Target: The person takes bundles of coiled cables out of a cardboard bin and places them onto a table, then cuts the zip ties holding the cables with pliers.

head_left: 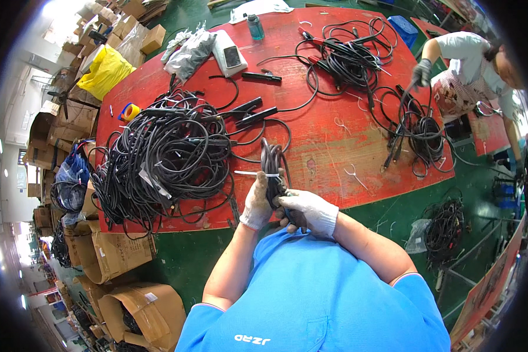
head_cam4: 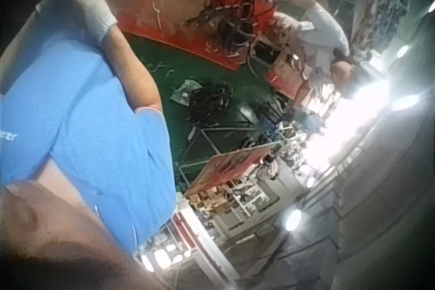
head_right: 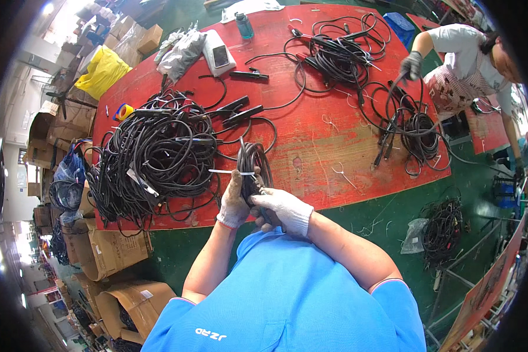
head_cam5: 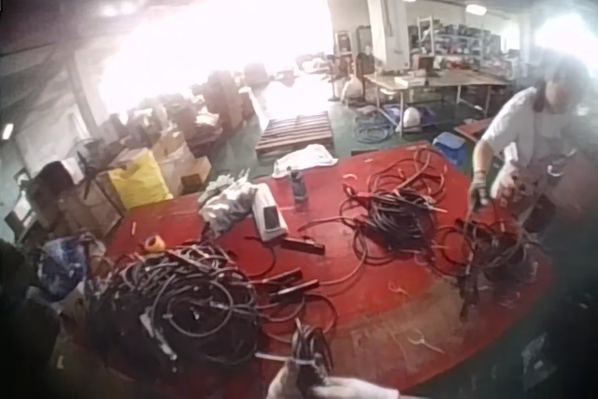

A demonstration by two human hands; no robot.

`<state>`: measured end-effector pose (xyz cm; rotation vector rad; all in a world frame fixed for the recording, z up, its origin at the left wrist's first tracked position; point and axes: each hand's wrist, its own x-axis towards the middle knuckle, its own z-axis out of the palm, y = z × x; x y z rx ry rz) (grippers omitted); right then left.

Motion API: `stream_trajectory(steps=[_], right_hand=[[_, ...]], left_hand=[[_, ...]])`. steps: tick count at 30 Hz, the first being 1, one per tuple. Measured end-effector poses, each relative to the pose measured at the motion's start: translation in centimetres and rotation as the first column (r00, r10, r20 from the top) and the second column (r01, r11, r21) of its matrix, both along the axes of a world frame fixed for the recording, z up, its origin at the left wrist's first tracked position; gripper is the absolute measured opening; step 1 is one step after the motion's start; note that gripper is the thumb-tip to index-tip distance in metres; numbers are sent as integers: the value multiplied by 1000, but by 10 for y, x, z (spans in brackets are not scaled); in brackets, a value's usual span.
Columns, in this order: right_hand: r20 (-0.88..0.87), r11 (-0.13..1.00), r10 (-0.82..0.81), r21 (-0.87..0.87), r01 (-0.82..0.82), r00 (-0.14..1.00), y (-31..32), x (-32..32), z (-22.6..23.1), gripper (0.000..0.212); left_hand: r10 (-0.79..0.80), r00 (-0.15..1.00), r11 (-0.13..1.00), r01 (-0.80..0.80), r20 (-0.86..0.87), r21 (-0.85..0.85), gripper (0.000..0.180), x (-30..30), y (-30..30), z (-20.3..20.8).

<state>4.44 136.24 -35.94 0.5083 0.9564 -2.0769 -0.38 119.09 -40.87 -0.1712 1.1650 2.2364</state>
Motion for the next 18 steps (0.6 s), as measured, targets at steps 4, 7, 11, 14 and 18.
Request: stream_trajectory(steps=[4, 7, 11, 14, 18], right_hand=[[17, 1000, -27, -2, 27, 1000, 2, 2, -4, 27], [23, 993, -99, -63, 100, 995, 3, 4, -4, 26], [-20, 987, -158, 7, 158, 987, 4, 6, 1, 23], [-84, 980, -129, 141, 140, 988, 7, 7, 8, 22], [-192, 926, -81, 348, 145, 978, 8, 13, 11, 24]], left_hand=[[-46, 999, 997, 44, -25, -60, 71, 4, 2, -9], [-77, 997, 993, 75, -29, -87, 71, 7, 6, -3], [-111, 991, 982, 98, -72, -163, 69, 11, 12, -6], [-70, 993, 979, 50, -100, -197, 65, 13, 25, -4], [36, 983, 953, -88, -182, -289, 63, 6, 42, -1]])
